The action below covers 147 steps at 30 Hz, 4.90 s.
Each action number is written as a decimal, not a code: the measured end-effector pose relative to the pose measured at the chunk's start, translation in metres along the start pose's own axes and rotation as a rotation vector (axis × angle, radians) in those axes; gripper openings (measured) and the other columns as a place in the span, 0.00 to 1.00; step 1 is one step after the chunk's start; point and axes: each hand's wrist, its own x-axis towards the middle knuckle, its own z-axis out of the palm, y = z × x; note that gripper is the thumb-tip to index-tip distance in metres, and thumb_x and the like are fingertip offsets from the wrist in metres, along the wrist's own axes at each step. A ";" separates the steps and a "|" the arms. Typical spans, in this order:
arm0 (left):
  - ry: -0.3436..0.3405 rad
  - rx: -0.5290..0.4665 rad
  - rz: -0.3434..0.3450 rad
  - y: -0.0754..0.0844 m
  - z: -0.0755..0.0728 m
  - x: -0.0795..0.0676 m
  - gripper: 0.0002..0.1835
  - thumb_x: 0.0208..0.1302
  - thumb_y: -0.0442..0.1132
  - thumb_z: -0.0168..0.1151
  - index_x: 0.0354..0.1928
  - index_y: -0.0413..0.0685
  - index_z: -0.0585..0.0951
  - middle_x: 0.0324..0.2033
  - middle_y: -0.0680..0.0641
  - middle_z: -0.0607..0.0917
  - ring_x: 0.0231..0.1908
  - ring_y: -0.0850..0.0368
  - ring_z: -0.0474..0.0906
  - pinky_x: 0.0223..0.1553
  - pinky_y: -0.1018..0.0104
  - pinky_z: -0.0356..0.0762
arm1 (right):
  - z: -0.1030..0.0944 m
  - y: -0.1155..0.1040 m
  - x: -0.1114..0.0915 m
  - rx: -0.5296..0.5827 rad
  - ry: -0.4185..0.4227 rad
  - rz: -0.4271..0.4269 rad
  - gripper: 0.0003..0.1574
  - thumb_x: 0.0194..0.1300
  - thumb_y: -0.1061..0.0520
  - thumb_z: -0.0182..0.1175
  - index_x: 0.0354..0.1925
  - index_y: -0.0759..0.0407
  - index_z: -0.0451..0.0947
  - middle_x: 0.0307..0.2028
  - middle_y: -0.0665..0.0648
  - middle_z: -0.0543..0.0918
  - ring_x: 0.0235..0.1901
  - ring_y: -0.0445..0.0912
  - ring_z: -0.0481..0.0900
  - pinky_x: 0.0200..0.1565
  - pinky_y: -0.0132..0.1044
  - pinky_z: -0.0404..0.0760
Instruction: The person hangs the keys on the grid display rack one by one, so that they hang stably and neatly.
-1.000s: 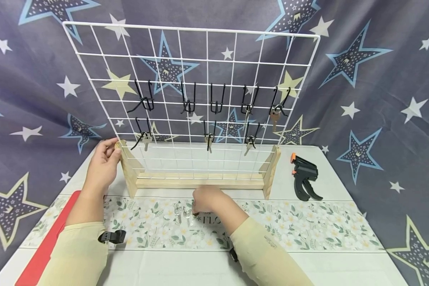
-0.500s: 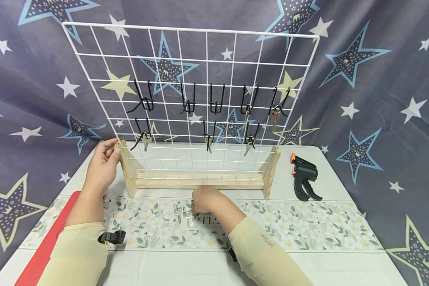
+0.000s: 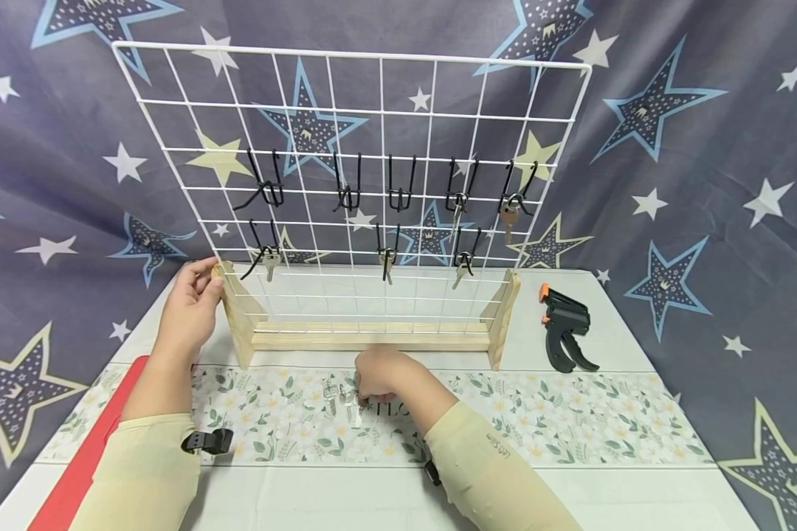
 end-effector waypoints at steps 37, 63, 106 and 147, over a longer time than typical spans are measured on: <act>0.004 0.022 0.004 0.001 0.000 -0.001 0.25 0.78 0.43 0.43 0.72 0.47 0.60 0.69 0.41 0.69 0.68 0.53 0.67 0.67 0.72 0.68 | -0.023 0.009 -0.026 -0.169 0.165 -0.140 0.08 0.65 0.63 0.59 0.31 0.52 0.83 0.31 0.46 0.84 0.32 0.41 0.78 0.41 0.36 0.82; -0.003 0.017 -0.007 0.002 0.000 -0.002 0.25 0.78 0.43 0.44 0.73 0.48 0.60 0.71 0.42 0.67 0.69 0.53 0.65 0.69 0.65 0.66 | -0.058 0.008 -0.075 0.119 0.365 -0.340 0.04 0.69 0.57 0.58 0.36 0.48 0.78 0.27 0.43 0.76 0.27 0.38 0.72 0.31 0.31 0.78; -0.051 -0.001 0.098 -0.006 -0.017 0.008 0.26 0.74 0.47 0.54 0.68 0.43 0.70 0.52 0.54 0.80 0.49 0.74 0.74 0.51 0.87 0.72 | -0.126 -0.012 -0.140 0.836 0.770 -0.455 0.07 0.68 0.60 0.62 0.40 0.64 0.77 0.30 0.60 0.81 0.29 0.51 0.82 0.39 0.40 0.87; -0.054 -0.030 0.074 -0.004 -0.012 0.007 0.24 0.77 0.44 0.48 0.70 0.44 0.66 0.57 0.42 0.76 0.53 0.70 0.74 0.55 0.85 0.73 | -0.160 -0.023 -0.105 0.982 1.104 -0.506 0.11 0.68 0.61 0.61 0.41 0.71 0.77 0.30 0.60 0.80 0.27 0.48 0.82 0.35 0.38 0.89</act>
